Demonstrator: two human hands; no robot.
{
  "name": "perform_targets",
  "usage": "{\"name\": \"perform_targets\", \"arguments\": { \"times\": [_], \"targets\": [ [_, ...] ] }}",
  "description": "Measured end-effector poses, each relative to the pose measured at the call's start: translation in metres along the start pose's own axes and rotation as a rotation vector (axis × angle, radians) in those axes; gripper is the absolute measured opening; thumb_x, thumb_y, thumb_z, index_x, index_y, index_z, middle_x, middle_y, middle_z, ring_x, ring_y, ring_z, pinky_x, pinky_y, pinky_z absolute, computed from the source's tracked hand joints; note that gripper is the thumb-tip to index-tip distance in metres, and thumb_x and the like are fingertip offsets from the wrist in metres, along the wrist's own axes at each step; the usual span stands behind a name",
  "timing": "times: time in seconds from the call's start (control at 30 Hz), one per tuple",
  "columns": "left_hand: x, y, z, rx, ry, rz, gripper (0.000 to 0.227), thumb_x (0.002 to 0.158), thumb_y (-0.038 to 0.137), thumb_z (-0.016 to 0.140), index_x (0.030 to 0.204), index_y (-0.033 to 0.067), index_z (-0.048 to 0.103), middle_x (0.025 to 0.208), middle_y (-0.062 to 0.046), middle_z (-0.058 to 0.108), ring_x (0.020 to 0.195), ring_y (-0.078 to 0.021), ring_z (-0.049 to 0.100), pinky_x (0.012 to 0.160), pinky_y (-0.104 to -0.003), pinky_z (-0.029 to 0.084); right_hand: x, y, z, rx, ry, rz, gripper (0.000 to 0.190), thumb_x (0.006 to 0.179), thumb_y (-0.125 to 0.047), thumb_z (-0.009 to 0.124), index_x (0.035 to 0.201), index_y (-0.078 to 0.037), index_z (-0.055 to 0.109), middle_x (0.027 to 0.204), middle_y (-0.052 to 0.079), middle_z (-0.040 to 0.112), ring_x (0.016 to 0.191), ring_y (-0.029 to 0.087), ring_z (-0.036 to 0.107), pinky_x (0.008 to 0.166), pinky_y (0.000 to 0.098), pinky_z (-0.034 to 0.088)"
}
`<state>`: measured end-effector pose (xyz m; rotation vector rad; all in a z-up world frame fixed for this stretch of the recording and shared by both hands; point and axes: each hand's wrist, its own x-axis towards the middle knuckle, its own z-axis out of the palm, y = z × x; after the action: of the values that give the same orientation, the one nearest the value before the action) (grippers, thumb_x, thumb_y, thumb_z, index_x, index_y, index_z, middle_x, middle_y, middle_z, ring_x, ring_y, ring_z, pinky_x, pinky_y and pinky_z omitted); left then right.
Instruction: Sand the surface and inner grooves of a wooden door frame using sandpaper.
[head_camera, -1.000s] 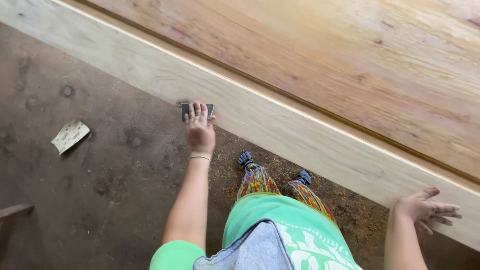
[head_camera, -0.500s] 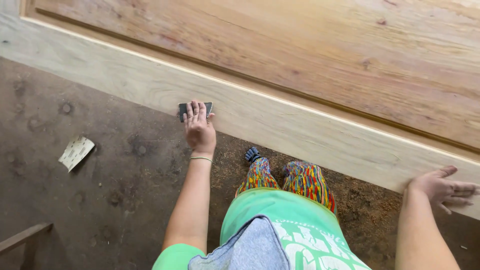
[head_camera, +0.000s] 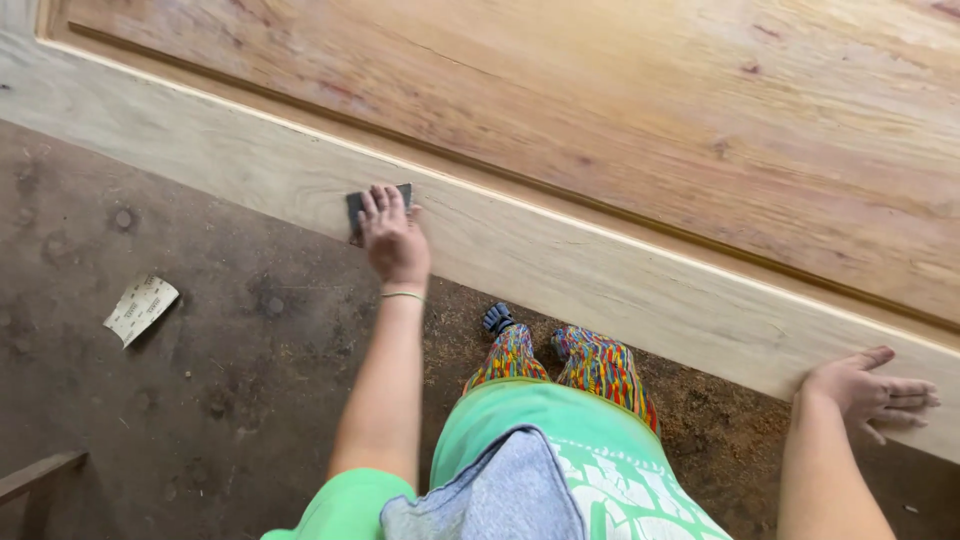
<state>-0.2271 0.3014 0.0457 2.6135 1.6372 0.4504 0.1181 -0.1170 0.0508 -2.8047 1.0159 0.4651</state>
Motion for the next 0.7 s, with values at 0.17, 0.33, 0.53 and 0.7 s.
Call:
{"name": "perform_targets", "arguments": {
  "times": [0.17,0.33,0.53,0.7],
  "targets": [
    [-0.076,0.114,0.074,0.430,-0.014,0.362,0.071,0.110,0.052,0.012,0.155,0.0024,0.034,0.098,-0.008,0.068,0.059,-0.0076,0.053,0.059,-0.024,0.051,-0.013,-0.006,-0.009,0.019,-0.029,-0.025,0.080,0.110,-0.069,0.002,0.165,-0.013,-0.008,0.170,0.003,-0.011,0.156,0.025,-0.007,0.128,0.0635,0.005],
    [-0.036,0.080,0.028,-0.425,-0.197,0.353,0.046,0.110,0.034,0.029,0.132,0.0068,0.060,0.141,-0.011,0.057,0.120,-0.0224,0.056,0.111,-0.041,0.044,-0.007,-0.004,-0.005,0.015,0.005,-0.016,0.086,0.106,-0.073,0.004,0.166,-0.012,-0.004,0.170,0.002,-0.008,0.156,0.024,-0.006,0.126,0.0654,0.004],
    [-0.015,0.045,0.041,0.023,-0.014,0.144,0.047,0.110,0.030,0.031,0.139,-0.0029,0.050,0.152,-0.019,0.043,0.146,-0.0316,0.040,0.124,-0.045,0.032,-0.003,-0.002,-0.001,0.020,0.011,-0.002,0.087,0.103,-0.073,0.003,0.166,-0.012,-0.003,0.170,0.003,-0.008,0.156,0.024,-0.005,0.126,0.0642,0.006],
    [-0.067,0.141,0.029,-0.011,-0.005,0.437,0.045,0.109,0.029,0.049,0.143,-0.0002,0.052,0.148,-0.026,0.050,0.110,-0.0274,0.075,0.101,-0.041,0.061,-0.011,-0.004,-0.007,-0.007,0.008,-0.011,0.090,0.100,-0.075,0.001,0.166,-0.013,-0.002,0.170,0.003,-0.007,0.155,0.024,-0.004,0.126,0.0641,0.007]
  ]
}}
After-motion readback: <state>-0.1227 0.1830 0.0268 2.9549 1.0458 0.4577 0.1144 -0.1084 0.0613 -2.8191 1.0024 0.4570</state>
